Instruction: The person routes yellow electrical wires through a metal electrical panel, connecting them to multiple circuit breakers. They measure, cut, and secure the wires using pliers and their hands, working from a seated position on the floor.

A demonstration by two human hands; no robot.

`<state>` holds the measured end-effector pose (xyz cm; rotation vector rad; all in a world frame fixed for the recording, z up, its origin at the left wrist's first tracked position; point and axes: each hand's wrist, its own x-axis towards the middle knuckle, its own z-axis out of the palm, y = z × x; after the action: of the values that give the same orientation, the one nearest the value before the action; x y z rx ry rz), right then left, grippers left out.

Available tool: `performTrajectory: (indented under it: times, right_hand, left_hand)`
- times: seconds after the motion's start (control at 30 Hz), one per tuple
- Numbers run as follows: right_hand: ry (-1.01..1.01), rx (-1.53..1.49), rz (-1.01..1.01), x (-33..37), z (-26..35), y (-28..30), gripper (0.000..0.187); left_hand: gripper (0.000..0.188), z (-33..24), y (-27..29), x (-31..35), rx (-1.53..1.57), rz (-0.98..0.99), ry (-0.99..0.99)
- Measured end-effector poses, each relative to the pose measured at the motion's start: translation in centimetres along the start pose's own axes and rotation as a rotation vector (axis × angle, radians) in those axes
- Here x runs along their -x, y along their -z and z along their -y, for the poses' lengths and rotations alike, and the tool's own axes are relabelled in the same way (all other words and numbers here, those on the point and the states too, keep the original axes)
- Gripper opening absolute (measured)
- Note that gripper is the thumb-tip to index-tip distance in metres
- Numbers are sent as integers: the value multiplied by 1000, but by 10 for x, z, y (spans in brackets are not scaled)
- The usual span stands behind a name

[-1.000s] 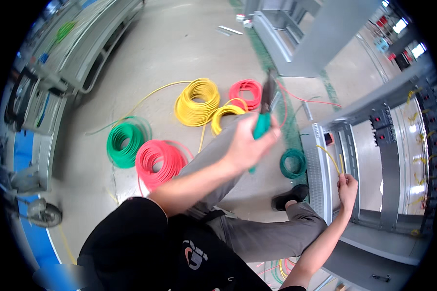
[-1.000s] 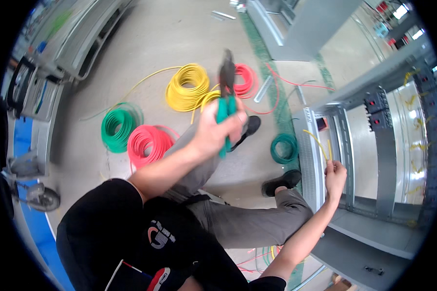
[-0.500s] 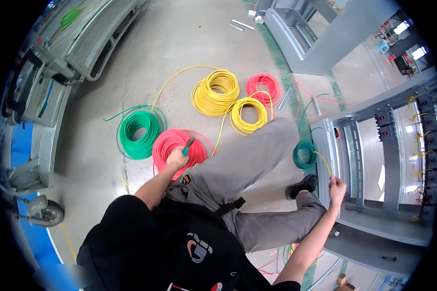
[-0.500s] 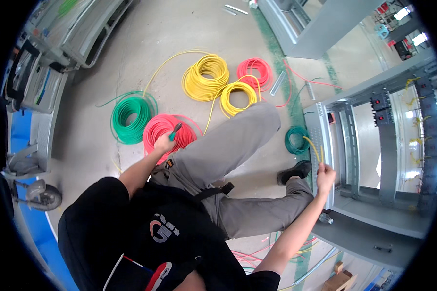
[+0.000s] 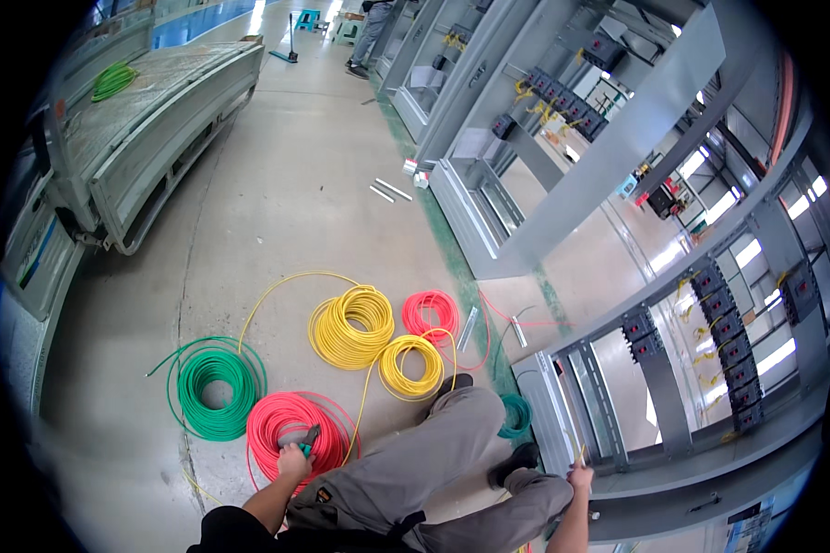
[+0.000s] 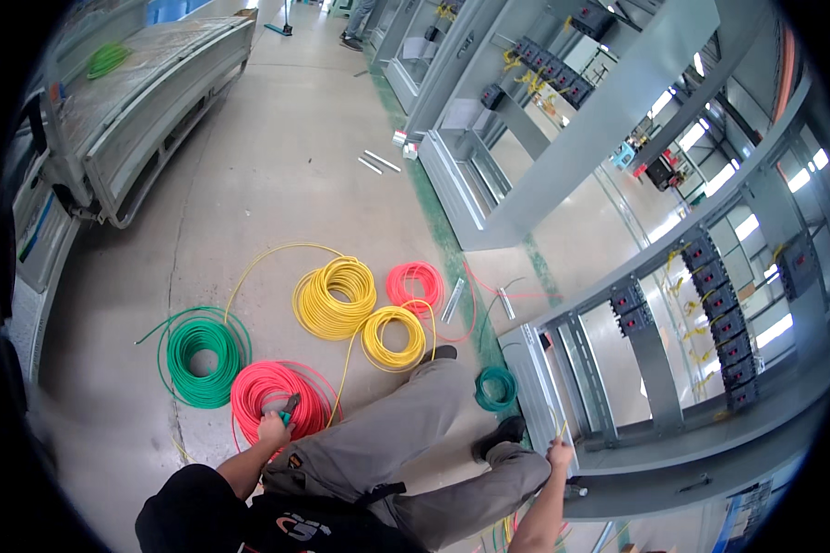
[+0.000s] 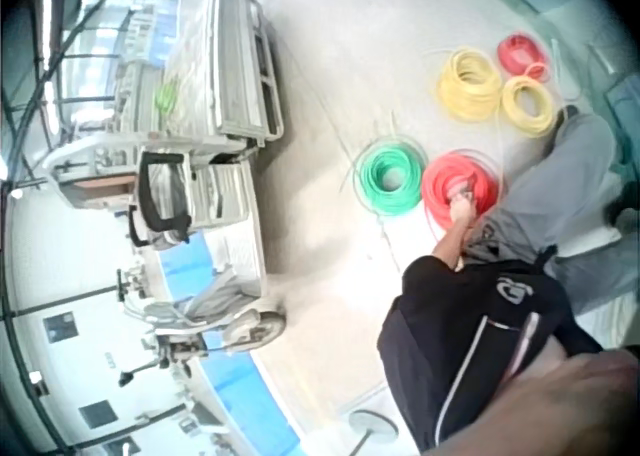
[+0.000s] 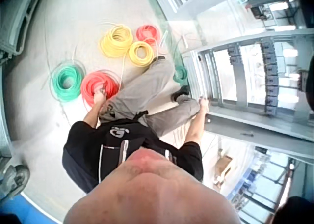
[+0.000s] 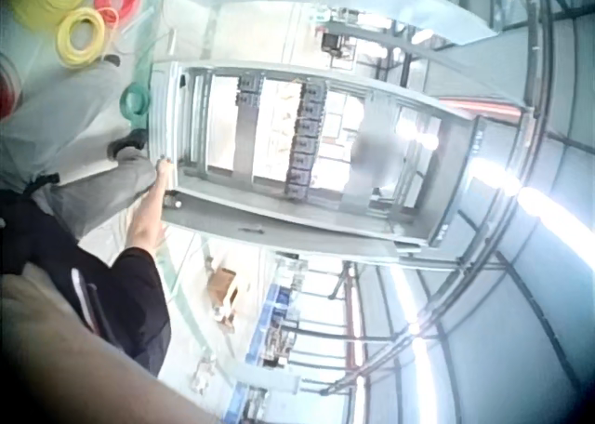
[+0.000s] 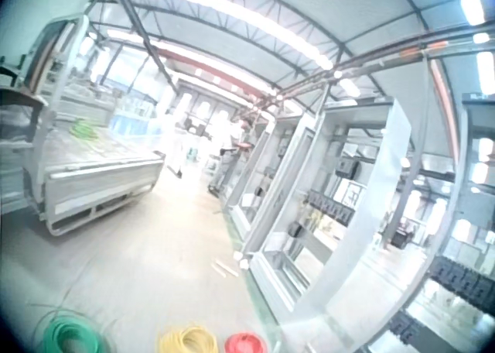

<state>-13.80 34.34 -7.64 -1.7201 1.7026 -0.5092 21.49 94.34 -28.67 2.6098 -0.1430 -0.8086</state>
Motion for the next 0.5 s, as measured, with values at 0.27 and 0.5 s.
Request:
performTrajectory:
  times: [0.27, 0.5]
  right_hand:
    - [135, -37, -45, 27, -29, -21, 21]
    - [106, 111, 126, 59, 0, -27, 29]
  left_hand:
    - [71, 6, 8, -14, 1, 126, -13]
    - [66, -2, 13, -16, 44, 171, -57]
